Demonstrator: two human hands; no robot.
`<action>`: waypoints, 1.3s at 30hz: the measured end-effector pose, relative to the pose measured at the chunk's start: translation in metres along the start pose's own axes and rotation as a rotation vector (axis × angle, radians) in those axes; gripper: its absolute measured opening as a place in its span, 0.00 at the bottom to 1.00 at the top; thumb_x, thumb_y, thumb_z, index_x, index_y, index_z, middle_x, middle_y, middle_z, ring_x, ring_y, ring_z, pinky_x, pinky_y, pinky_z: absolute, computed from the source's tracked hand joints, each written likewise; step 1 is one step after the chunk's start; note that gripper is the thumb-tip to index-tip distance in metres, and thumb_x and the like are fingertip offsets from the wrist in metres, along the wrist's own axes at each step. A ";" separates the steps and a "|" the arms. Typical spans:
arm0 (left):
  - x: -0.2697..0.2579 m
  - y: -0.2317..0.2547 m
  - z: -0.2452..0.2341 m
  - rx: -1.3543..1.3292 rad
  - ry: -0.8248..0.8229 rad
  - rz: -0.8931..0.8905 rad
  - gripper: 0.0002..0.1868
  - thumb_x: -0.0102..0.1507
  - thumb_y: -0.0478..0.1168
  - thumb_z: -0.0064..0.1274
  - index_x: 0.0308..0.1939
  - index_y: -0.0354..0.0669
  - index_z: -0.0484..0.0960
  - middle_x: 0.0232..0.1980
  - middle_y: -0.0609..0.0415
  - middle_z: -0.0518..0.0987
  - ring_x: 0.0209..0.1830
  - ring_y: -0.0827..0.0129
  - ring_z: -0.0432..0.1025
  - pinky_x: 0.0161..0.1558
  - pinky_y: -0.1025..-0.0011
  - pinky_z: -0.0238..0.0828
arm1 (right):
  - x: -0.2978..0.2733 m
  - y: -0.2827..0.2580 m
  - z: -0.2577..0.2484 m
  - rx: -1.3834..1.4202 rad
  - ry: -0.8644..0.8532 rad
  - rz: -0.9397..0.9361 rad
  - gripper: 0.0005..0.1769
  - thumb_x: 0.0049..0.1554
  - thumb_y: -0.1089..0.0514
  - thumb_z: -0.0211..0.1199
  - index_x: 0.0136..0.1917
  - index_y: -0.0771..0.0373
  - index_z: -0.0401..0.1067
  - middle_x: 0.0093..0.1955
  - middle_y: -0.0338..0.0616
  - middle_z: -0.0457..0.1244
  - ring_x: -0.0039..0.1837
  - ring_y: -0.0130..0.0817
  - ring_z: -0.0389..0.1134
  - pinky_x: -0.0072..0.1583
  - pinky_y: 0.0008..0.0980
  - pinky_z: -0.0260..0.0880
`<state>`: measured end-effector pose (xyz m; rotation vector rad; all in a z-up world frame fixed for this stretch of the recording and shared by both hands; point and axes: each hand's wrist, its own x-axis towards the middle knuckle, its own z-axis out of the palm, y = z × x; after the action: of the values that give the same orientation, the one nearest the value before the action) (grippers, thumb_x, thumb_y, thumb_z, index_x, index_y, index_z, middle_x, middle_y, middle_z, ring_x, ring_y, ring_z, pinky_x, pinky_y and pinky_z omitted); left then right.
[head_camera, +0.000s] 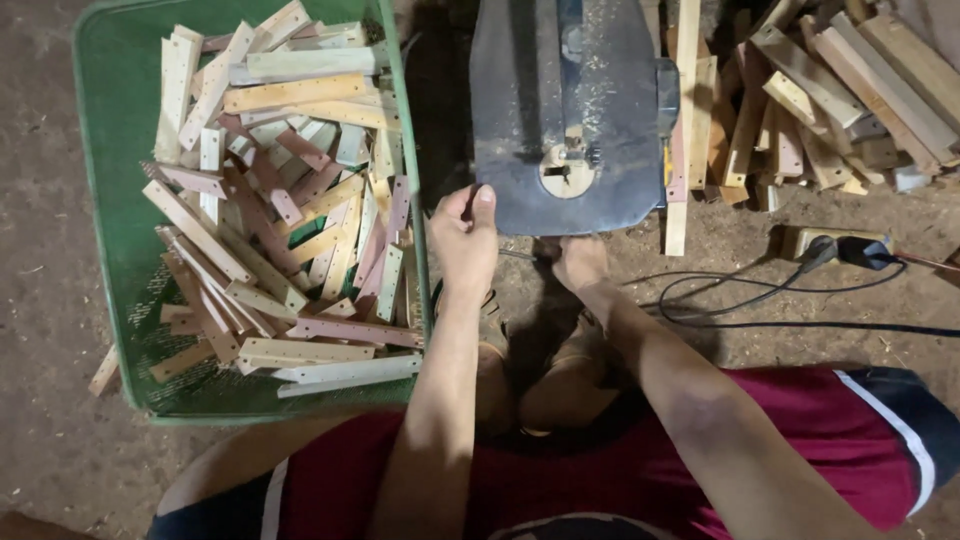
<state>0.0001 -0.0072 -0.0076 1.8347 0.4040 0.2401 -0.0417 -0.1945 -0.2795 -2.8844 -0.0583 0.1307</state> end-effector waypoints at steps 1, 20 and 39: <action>-0.001 0.003 -0.001 0.007 0.004 -0.003 0.08 0.63 0.41 0.61 0.42 0.42 0.89 0.34 0.46 0.79 0.38 0.66 0.76 0.37 0.73 0.74 | -0.001 -0.001 0.001 0.005 -0.005 -0.004 0.08 0.39 0.59 0.60 0.33 0.58 0.78 0.27 0.50 0.67 0.36 0.53 0.72 0.41 0.47 0.71; 0.001 -0.005 0.002 0.023 -0.020 0.030 0.11 0.65 0.45 0.60 0.46 0.43 0.88 0.38 0.44 0.81 0.43 0.54 0.79 0.44 0.62 0.78 | 0.025 0.004 -0.025 -0.103 -0.115 -0.039 0.10 0.43 0.55 0.61 0.38 0.57 0.79 0.34 0.46 0.70 0.41 0.47 0.74 0.44 0.45 0.72; -0.008 0.001 -0.011 0.103 0.003 -0.058 0.17 0.63 0.52 0.61 0.49 0.48 0.88 0.41 0.50 0.83 0.46 0.55 0.79 0.48 0.64 0.81 | 0.020 0.009 -0.024 -0.018 -0.224 0.239 0.17 0.49 0.45 0.63 0.38 0.61 0.80 0.35 0.52 0.71 0.44 0.51 0.76 0.44 0.48 0.77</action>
<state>-0.0111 -0.0013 -0.0029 1.9206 0.4790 0.1851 -0.0192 -0.2083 -0.2599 -2.8713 0.2467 0.4986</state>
